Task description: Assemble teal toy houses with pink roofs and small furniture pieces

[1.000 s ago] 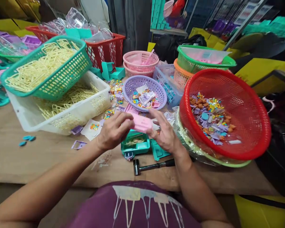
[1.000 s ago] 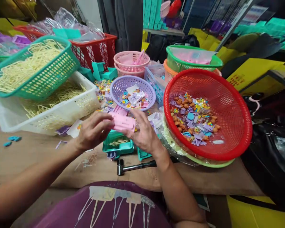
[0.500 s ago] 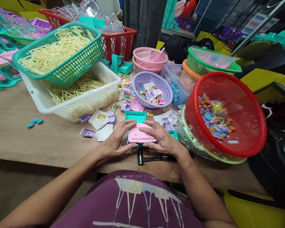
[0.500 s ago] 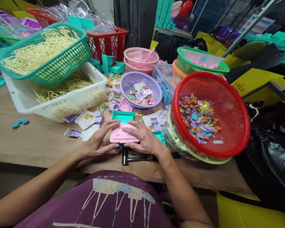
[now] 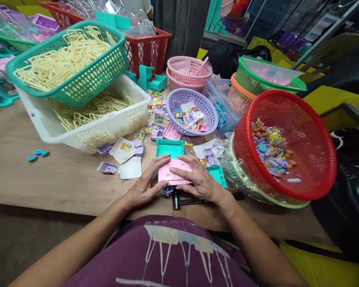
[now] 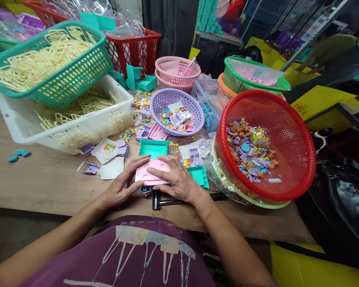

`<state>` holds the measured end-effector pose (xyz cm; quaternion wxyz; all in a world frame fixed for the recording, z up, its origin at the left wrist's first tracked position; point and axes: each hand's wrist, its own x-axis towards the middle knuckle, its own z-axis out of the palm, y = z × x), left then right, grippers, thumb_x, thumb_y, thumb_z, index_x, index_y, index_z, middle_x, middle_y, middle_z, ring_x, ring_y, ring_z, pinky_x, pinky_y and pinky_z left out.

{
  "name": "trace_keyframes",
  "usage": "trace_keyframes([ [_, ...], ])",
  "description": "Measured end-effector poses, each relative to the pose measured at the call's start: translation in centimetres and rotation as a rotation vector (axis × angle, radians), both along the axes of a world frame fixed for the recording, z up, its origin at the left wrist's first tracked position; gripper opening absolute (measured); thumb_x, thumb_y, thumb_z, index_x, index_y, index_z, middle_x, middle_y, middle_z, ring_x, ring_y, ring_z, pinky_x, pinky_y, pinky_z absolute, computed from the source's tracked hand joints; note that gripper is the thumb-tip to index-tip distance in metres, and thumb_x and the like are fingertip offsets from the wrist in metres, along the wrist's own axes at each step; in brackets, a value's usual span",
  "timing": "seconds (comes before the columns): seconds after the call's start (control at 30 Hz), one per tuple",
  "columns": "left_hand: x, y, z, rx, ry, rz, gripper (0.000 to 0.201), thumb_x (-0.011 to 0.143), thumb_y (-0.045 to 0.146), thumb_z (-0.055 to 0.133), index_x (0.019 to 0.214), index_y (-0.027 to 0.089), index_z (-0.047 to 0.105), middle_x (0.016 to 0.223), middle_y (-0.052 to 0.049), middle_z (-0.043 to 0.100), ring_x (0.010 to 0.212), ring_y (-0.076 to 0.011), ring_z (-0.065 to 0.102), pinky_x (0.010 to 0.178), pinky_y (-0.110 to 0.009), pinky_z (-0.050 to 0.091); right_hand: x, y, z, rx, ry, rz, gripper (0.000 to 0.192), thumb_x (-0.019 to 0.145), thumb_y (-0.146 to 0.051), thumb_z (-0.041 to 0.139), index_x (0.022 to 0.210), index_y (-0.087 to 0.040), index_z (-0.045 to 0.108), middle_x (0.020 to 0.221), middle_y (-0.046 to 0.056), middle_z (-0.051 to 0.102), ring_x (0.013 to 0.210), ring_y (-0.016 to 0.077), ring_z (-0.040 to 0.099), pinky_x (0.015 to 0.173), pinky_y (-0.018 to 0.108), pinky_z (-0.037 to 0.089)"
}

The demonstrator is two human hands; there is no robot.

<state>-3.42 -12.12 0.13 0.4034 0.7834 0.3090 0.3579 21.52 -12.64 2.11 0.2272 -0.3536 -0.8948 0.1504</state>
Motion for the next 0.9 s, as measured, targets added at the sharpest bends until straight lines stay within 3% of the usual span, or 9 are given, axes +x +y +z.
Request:
trace_keyframes([
  [0.13,-0.4,0.5,-0.5,-0.15,0.01,-0.015,0.064,0.094,0.035,0.056,0.152,0.033,0.028,0.16,-0.006,0.028,0.149,-0.0264,0.023,0.124,-0.05,0.018,-0.8,-0.6,-0.5,0.037,-0.049,-0.097,0.056,0.092,-0.054,0.054,0.145,-0.036,0.044,0.148,0.01,0.038,0.135,0.0287,0.036,0.114,0.055,0.031],
  [0.2,-0.8,1.0,-0.5,-0.236,-0.022,0.055,0.067,0.093,0.038,0.058,0.152,0.034,0.027,0.16,-0.006,0.029,0.147,-0.0264,0.028,0.122,-0.049,0.024,-2.1,-1.4,0.0,0.029,-0.083,-0.204,0.059,0.092,-0.056,0.052,0.146,-0.034,0.042,0.148,0.012,0.038,0.133,0.0312,0.036,0.112,0.057,0.032],
  [0.33,-1.4,-0.3,0.1,-0.282,-0.146,0.418,0.058,0.091,0.043,0.059,0.143,0.027,0.039,0.149,-0.01,0.044,0.133,-0.0269,0.048,0.111,-0.046,0.043,-5.5,-3.5,1.2,-0.033,-0.077,-0.412,0.073,0.091,-0.062,0.05,0.151,-0.024,0.036,0.145,0.018,0.041,0.128,0.0365,0.039,0.106,0.058,0.039],
  [0.43,-1.3,-2.8,0.4,-0.323,-0.128,0.623,0.051,0.092,0.048,0.056,0.136,0.024,0.045,0.141,-0.011,0.051,0.128,-0.0269,0.052,0.105,-0.044,0.046,-6.7,-3.6,1.7,-0.075,-0.026,-0.4,0.068,0.095,-0.06,0.044,0.148,-0.019,0.04,0.126,0.018,0.055,0.115,0.0323,0.05,0.101,0.052,0.046],
  [0.57,-0.6,-3.6,0.4,-0.384,-0.115,0.503,0.051,0.093,0.05,0.052,0.134,0.02,0.048,0.136,-0.011,0.056,0.123,-0.0251,0.055,0.106,-0.041,0.045,-6.0,-0.7,1.6,-0.093,0.077,-0.316,0.046,0.102,-0.041,0.04,0.141,-0.019,0.048,0.108,0.012,0.059,0.101,0.0237,0.058,0.093,0.041,0.051],
  [0.77,-1.9,2.6,1.5,-0.456,-0.056,0.14,0.063,0.082,0.056,0.064,0.131,0.017,0.057,0.133,-0.013,0.061,0.121,-0.0292,0.057,0.1,-0.041,0.048,-3.8,2.4,2.5,-0.185,-0.013,-0.253,0.024,0.096,-0.032,0.056,0.107,-0.014,0.067,0.088,0.006,0.064,0.082,0.0172,0.058,0.076,0.03,0.047],
  [0.83,-2.7,3.9,2.1,-0.472,0.018,0.131,0.063,0.079,0.057,0.068,0.126,0.016,0.06,0.13,-0.013,0.063,0.117,-0.0293,0.06,0.096,-0.04,0.051,-3.6,2.2,2.9,-0.188,-0.048,-0.274,0.025,0.093,-0.039,0.062,0.092,-0.015,0.068,0.083,0.005,0.063,0.077,0.016,0.057,0.07,0.028,0.044],
  [0.9,-3.2,4.1,2.8,-0.417,0.131,0.247,0.063,0.078,0.059,0.066,0.123,0.015,0.061,0.128,-0.014,0.064,0.112,-0.0289,0.062,0.092,-0.04,0.053,-3.8,1.7,3.1,-0.203,-0.102,-0.306,0.035,0.093,-0.048,0.06,0.077,-0.017,0.065,0.077,0.004,0.062,0.074,0.0163,0.056,0.068,0.028,0.042],
])
